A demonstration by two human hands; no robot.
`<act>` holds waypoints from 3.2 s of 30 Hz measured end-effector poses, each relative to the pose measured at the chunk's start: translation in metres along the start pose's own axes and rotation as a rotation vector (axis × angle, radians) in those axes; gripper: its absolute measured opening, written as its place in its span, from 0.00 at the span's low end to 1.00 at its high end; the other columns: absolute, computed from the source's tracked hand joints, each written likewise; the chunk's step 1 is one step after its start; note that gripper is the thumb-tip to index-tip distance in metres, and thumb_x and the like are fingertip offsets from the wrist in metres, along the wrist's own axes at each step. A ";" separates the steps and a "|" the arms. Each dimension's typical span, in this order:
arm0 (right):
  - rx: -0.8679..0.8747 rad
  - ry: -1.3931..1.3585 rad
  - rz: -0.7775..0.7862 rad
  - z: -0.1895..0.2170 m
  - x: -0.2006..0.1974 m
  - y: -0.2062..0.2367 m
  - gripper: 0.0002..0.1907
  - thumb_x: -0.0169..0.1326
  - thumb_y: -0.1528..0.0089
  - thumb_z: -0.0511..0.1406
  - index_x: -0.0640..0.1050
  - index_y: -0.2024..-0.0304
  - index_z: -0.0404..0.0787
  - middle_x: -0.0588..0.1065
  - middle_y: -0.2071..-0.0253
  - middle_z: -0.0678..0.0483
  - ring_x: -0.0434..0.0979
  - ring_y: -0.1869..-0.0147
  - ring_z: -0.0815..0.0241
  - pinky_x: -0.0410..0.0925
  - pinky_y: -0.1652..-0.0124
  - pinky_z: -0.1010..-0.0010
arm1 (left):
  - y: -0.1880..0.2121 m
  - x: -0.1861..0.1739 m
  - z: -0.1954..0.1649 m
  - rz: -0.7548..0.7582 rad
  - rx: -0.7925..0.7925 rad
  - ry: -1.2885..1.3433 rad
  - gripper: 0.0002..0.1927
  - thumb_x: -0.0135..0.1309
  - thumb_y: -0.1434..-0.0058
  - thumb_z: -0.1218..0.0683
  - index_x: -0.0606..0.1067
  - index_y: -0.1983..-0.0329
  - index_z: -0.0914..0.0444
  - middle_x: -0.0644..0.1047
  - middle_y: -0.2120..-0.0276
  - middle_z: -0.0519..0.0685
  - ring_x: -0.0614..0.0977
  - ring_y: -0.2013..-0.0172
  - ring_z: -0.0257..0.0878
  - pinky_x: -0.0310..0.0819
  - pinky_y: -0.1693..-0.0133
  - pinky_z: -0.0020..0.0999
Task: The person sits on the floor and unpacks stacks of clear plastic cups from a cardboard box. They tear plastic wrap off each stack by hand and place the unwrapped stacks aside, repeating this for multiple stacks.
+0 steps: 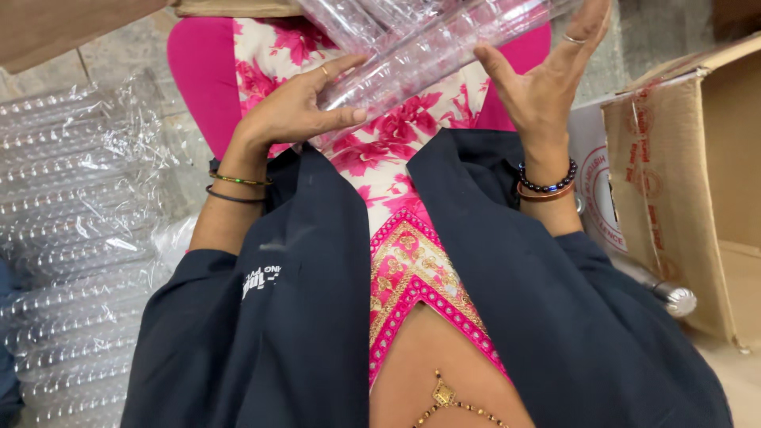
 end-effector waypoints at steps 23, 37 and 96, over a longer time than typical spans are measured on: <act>0.418 -1.216 0.386 0.089 0.113 0.020 0.54 0.66 0.41 0.52 0.55 0.24 0.34 0.64 0.32 0.46 0.65 0.41 0.55 0.61 0.46 0.61 | 0.002 0.013 -0.002 -0.178 0.159 0.368 0.49 0.74 0.41 0.49 0.59 0.22 0.62 0.70 0.31 0.57 0.76 0.34 0.43 0.72 0.33 0.37; 0.198 -0.905 -0.265 -0.004 -0.052 -0.009 0.42 0.69 0.33 0.44 0.59 0.29 0.35 0.72 0.37 0.46 0.72 0.38 0.56 0.66 0.35 0.64 | -0.022 0.069 0.006 -0.256 0.239 -0.508 0.47 0.72 0.45 0.34 0.61 0.31 0.55 0.72 0.43 0.60 0.77 0.47 0.55 0.73 0.47 0.47; -0.116 -0.611 -0.048 0.023 0.037 -0.113 0.05 0.53 0.24 0.24 0.78 0.48 0.26 0.77 0.59 0.47 0.75 0.58 0.62 0.69 0.57 0.73 | -0.036 0.015 -0.089 -0.965 0.523 -0.601 0.43 0.65 0.40 0.37 0.61 0.32 0.63 0.70 0.48 0.61 0.75 0.50 0.58 0.72 0.51 0.50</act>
Point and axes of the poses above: each hand's wrist, its own y-axis away from the middle knuckle, its own x-axis out of the palm, z = x × y, the point moved 5 cm from there along -y, towards the middle knuckle
